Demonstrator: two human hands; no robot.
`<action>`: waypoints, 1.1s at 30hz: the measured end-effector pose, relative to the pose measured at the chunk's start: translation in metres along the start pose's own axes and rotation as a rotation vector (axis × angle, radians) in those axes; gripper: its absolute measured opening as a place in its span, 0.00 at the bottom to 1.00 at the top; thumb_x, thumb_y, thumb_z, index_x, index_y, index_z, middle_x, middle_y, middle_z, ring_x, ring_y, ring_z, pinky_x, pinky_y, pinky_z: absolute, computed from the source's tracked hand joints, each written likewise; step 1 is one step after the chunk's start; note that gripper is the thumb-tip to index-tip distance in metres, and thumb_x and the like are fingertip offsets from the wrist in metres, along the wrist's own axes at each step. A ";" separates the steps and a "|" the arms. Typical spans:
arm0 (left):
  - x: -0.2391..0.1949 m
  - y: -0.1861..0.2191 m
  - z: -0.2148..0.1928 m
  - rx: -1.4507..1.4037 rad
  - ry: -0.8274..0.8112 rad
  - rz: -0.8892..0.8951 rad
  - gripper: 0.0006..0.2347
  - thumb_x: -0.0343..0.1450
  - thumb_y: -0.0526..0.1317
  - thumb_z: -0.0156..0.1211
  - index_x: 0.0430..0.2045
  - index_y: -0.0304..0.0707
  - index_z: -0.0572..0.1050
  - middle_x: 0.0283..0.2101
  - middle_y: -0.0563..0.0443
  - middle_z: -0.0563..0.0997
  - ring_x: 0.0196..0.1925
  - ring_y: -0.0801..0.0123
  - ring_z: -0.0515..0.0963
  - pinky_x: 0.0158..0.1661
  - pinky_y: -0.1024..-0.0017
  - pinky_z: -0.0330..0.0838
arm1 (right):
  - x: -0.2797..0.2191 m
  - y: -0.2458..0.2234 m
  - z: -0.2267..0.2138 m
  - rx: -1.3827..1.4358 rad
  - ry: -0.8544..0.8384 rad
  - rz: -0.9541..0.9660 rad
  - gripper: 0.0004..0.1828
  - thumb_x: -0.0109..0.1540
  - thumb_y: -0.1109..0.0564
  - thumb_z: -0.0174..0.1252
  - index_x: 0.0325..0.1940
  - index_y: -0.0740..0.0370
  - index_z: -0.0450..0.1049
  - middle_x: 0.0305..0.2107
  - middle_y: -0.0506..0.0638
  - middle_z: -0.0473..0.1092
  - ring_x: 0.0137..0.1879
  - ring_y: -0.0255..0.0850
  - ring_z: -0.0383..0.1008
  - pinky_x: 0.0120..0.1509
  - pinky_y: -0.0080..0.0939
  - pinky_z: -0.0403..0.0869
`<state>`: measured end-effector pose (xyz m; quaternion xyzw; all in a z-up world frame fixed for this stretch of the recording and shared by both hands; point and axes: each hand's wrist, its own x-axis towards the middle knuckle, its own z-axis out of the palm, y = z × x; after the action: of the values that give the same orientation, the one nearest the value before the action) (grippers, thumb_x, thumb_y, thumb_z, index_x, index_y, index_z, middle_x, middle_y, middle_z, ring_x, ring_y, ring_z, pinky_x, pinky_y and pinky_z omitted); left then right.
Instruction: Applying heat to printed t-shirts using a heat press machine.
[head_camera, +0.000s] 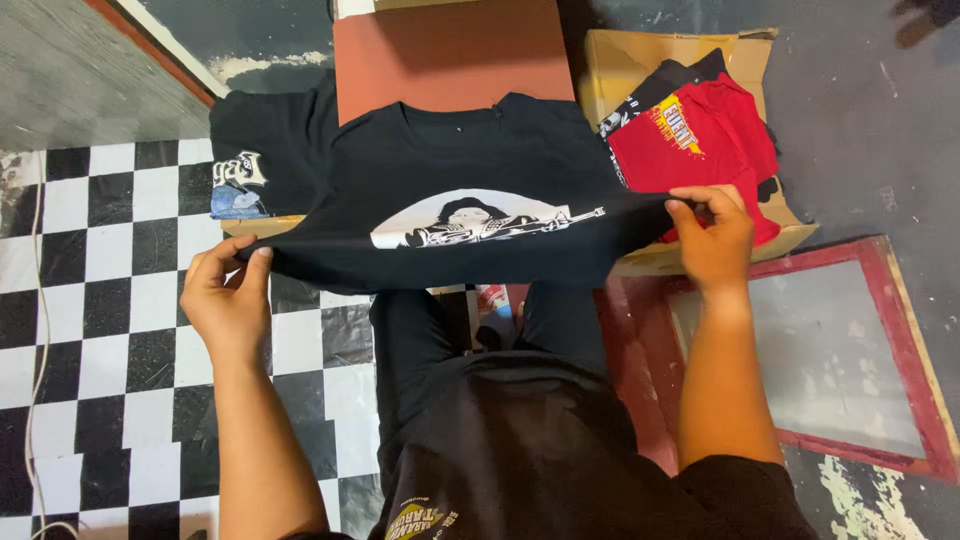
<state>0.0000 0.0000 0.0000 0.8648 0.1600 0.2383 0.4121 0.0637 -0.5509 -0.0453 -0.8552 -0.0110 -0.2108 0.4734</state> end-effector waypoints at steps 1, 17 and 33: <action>-0.001 0.009 -0.001 0.000 -0.001 -0.001 0.09 0.74 0.26 0.71 0.46 0.30 0.82 0.43 0.49 0.76 0.41 0.69 0.77 0.44 0.71 0.76 | -0.001 0.000 -0.003 -0.001 0.000 0.000 0.09 0.66 0.67 0.67 0.51 0.62 0.81 0.41 0.45 0.69 0.43 0.32 0.67 0.49 0.28 0.67; 0.042 0.026 0.011 -0.502 -0.083 -0.179 0.06 0.73 0.32 0.71 0.37 0.37 0.78 0.32 0.60 0.76 0.32 0.83 0.71 0.34 0.83 0.65 | 0.058 -0.038 0.028 0.683 -0.191 0.281 0.09 0.62 0.70 0.65 0.47 0.68 0.76 0.39 0.51 0.77 0.44 0.35 0.78 0.54 0.34 0.76; -0.049 0.117 0.116 -0.597 -0.505 -0.242 0.10 0.70 0.35 0.68 0.43 0.31 0.81 0.38 0.50 0.86 0.38 0.78 0.83 0.41 0.79 0.78 | -0.029 -0.139 0.159 0.737 -0.379 0.187 0.15 0.62 0.68 0.67 0.52 0.69 0.76 0.42 0.50 0.77 0.49 0.32 0.78 0.58 0.34 0.78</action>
<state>0.0315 -0.1682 0.0152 0.7133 0.0781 0.0044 0.6965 0.0625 -0.3392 -0.0175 -0.6495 -0.0946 0.0120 0.7543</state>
